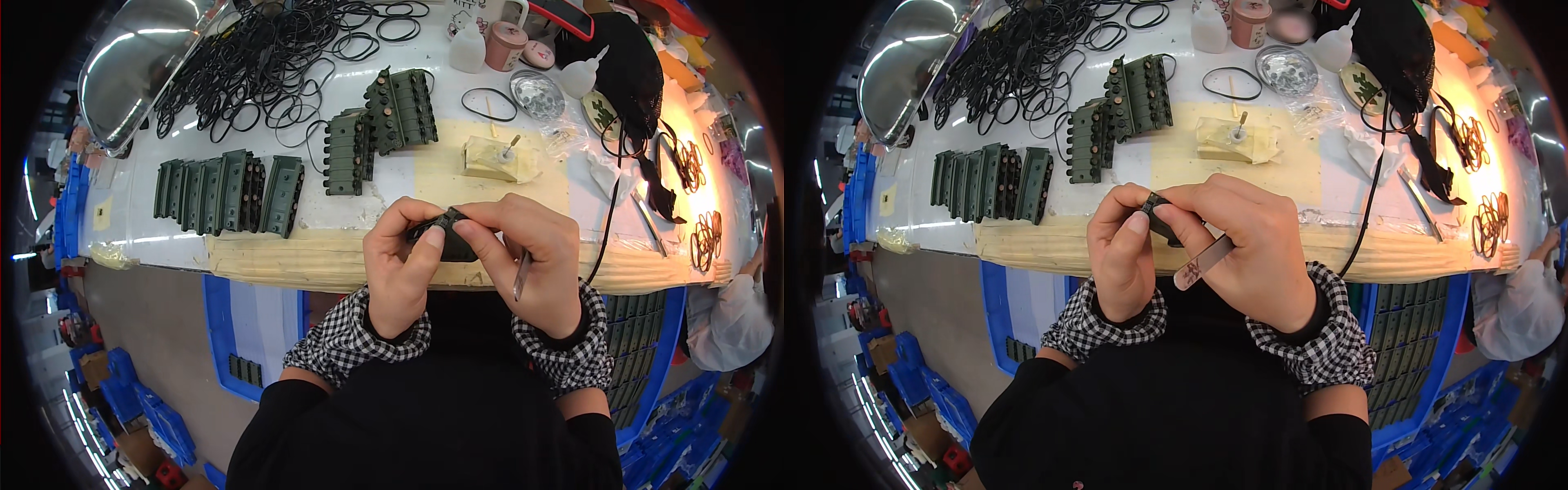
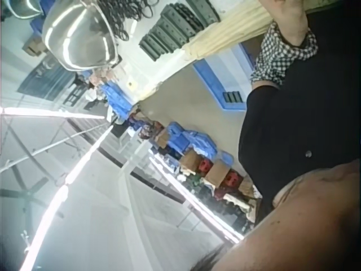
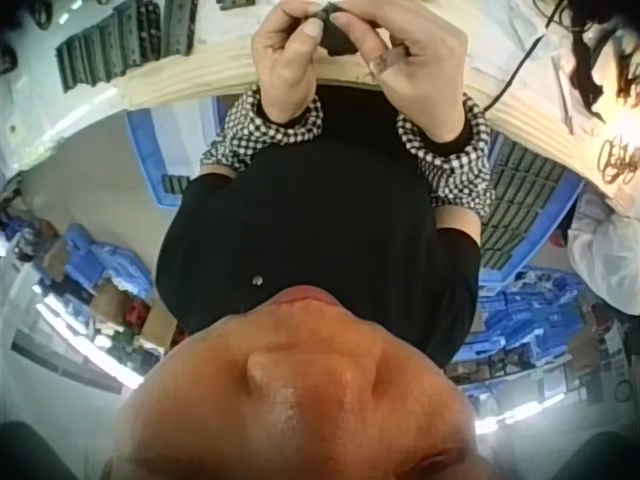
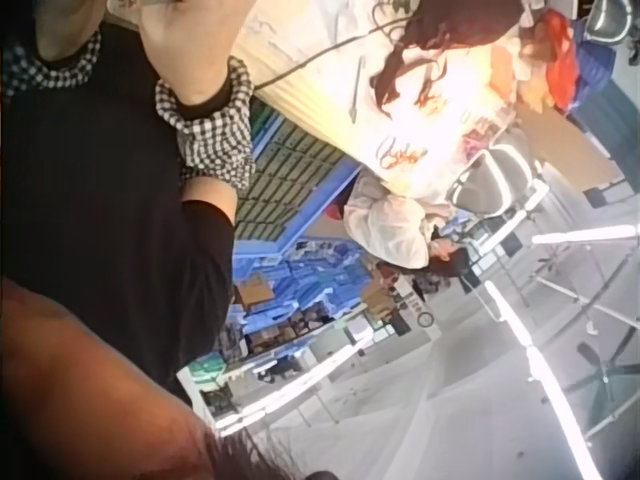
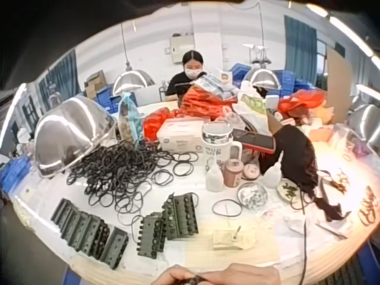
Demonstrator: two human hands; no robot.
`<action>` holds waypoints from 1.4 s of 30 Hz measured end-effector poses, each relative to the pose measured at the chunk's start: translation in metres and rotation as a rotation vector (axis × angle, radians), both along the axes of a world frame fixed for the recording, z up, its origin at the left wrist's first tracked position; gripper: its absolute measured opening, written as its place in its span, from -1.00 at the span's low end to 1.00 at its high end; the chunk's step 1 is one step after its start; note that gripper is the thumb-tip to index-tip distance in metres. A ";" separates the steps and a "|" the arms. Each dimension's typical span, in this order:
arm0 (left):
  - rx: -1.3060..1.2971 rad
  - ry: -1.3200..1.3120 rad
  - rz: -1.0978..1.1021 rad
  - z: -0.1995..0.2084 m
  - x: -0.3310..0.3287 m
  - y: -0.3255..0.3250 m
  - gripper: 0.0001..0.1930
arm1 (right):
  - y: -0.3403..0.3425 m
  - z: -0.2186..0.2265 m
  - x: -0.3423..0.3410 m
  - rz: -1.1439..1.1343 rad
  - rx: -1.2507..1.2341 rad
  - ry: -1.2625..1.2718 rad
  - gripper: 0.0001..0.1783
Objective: Assembling small electronic components into green plastic housings using tweezers and wires.
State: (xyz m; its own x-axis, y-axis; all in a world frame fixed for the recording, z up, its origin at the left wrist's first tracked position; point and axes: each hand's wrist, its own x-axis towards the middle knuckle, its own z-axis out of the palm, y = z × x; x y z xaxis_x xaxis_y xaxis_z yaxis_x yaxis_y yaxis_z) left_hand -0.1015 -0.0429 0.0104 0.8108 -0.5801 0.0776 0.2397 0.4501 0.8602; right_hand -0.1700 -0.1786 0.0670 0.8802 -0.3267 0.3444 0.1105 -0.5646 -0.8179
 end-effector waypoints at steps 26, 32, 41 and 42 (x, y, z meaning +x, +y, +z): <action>0.589 -1.331 0.625 0.000 0.034 -0.008 -0.72 | -0.059 -0.030 0.023 -0.308 -0.273 -0.017 -0.83; 0.608 -1.349 0.616 -0.001 0.034 -0.008 -0.71 | -0.052 -0.019 0.020 -0.361 -0.256 -0.135 -0.90; 0.589 -1.368 0.646 -0.004 0.032 -0.011 -0.71 | -0.018 -0.013 0.008 -0.020 0.509 -0.144 -0.83; 0.583 -1.364 0.666 -0.007 0.033 -0.012 -0.72 | -0.019 -0.016 0.009 0.023 0.537 -0.147 -0.82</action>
State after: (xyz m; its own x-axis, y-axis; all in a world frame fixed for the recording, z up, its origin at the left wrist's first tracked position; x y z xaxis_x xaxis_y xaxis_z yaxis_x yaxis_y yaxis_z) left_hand -0.0684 -0.0547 0.0033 0.4336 -0.3804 0.8169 -0.8948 -0.2888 0.3405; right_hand -0.1614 -0.1976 0.0506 0.8445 -0.4711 0.2548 0.2527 -0.0691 -0.9651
